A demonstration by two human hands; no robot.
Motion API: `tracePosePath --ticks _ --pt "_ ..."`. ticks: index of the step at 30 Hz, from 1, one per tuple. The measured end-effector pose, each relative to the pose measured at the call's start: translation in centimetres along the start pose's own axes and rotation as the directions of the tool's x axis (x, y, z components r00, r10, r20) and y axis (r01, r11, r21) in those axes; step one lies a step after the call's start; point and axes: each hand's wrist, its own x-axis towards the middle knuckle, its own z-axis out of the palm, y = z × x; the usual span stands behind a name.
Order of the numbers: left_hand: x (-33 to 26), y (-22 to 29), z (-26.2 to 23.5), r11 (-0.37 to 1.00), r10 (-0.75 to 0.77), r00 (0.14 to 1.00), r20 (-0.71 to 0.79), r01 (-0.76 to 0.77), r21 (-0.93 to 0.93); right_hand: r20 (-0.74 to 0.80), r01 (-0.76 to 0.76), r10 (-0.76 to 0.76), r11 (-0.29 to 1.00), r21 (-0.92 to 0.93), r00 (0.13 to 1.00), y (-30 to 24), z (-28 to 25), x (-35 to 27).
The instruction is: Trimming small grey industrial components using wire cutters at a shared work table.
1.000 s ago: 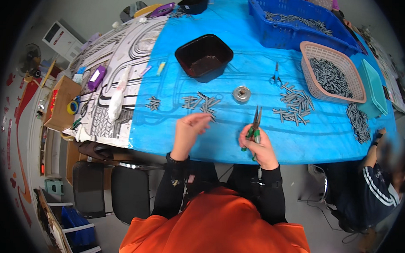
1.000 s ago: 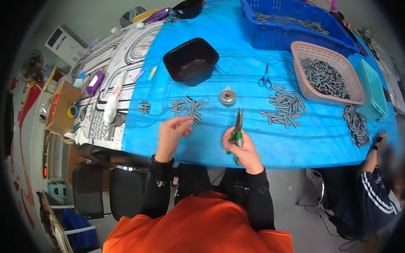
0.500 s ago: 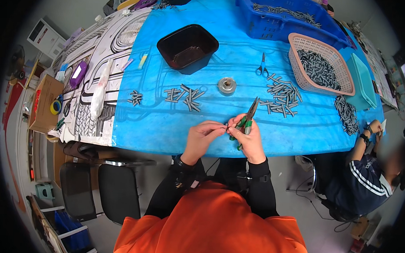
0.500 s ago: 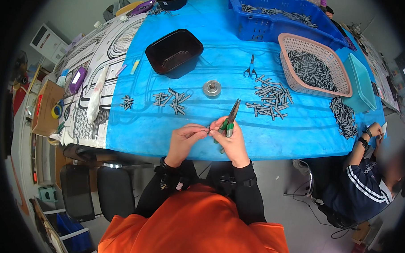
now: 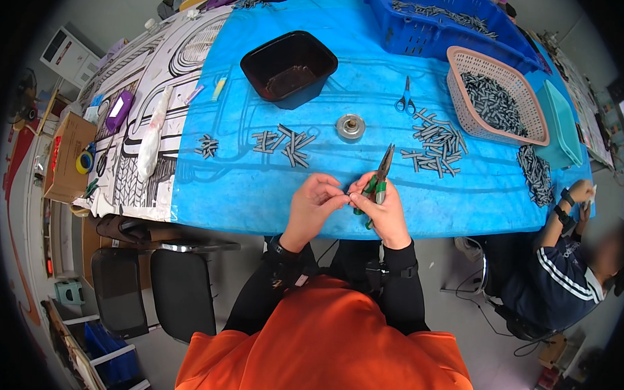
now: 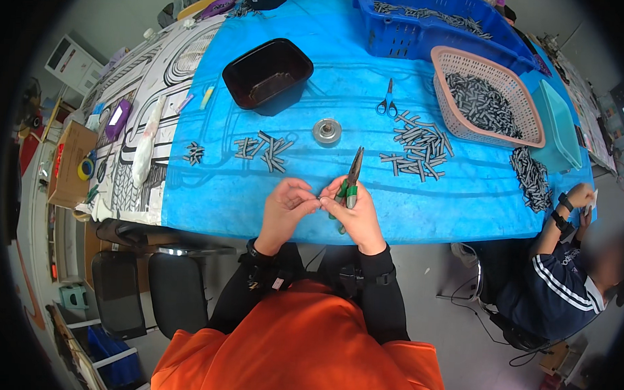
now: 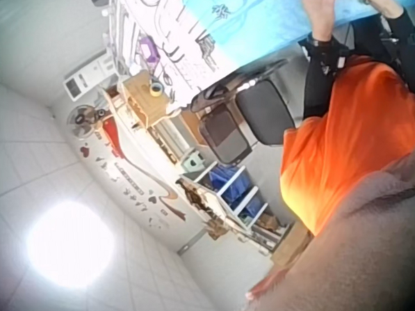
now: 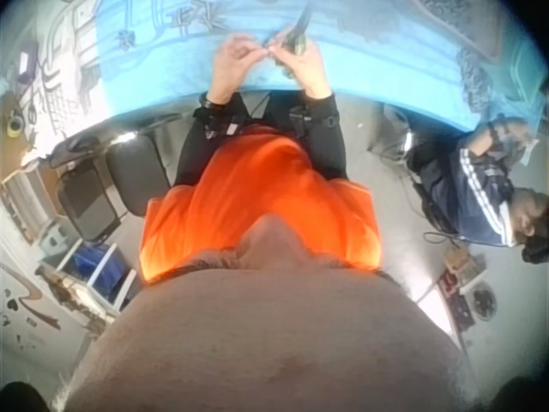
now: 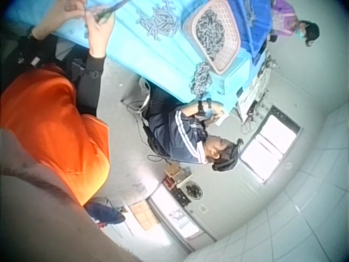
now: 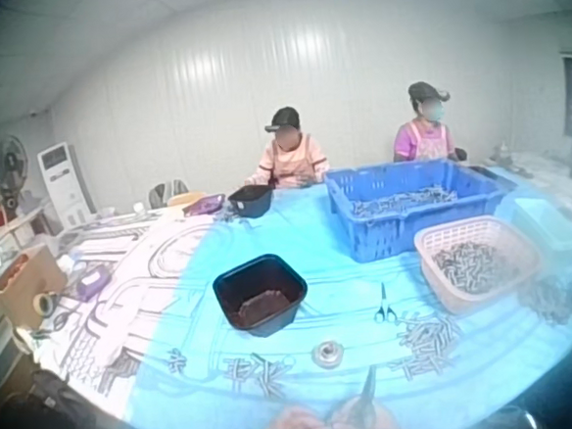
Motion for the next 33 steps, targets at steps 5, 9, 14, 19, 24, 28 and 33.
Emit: tracePosePath --ticks 5,9,14,19,24,28,33 --pt "-0.1 0.1 0.4 0.998 0.056 0.998 0.041 -0.056 -0.002 -0.008 -0.019 0.018 1.0 -0.025 1.0 0.2 0.2 0.0" --pt "0.1 -0.5 0.3 0.988 0.079 0.993 0.092 -0.091 0.127 -0.131 0.099 -0.104 0.994 -0.044 0.986 0.5 0.7 -0.2" --pt "-0.4 -0.4 0.7 0.992 0.01 0.999 -0.039 -0.005 0.124 -0.15 0.105 -0.102 0.994 0.01 0.983 0.9 0.6 -0.1" --pt "-0.1 -0.8 0.3 0.987 0.001 1.0 -0.02 0.002 0.158 -0.121 0.117 -0.113 0.993 0.026 0.986 0.8 0.5 -0.2" --pt "0.3 -0.3 -0.2 0.994 -0.031 0.999 0.036 0.027 0.102 -0.065 0.139 -0.136 0.989 0.042 0.989 0.4 0.6 -0.3" --pt "0.5 -0.2 -0.6 0.997 -0.054 0.992 0.118 0.048 0.053 -0.052 0.142 -0.142 0.99 -0.01 0.988 0.6 0.4 -0.4" --pt "0.5 0.0 -0.4 0.996 -0.073 0.988 0.135 0.065 0.064 -0.082 0.11 -0.113 0.993 -0.04 0.99 0.4 0.5 -0.3"
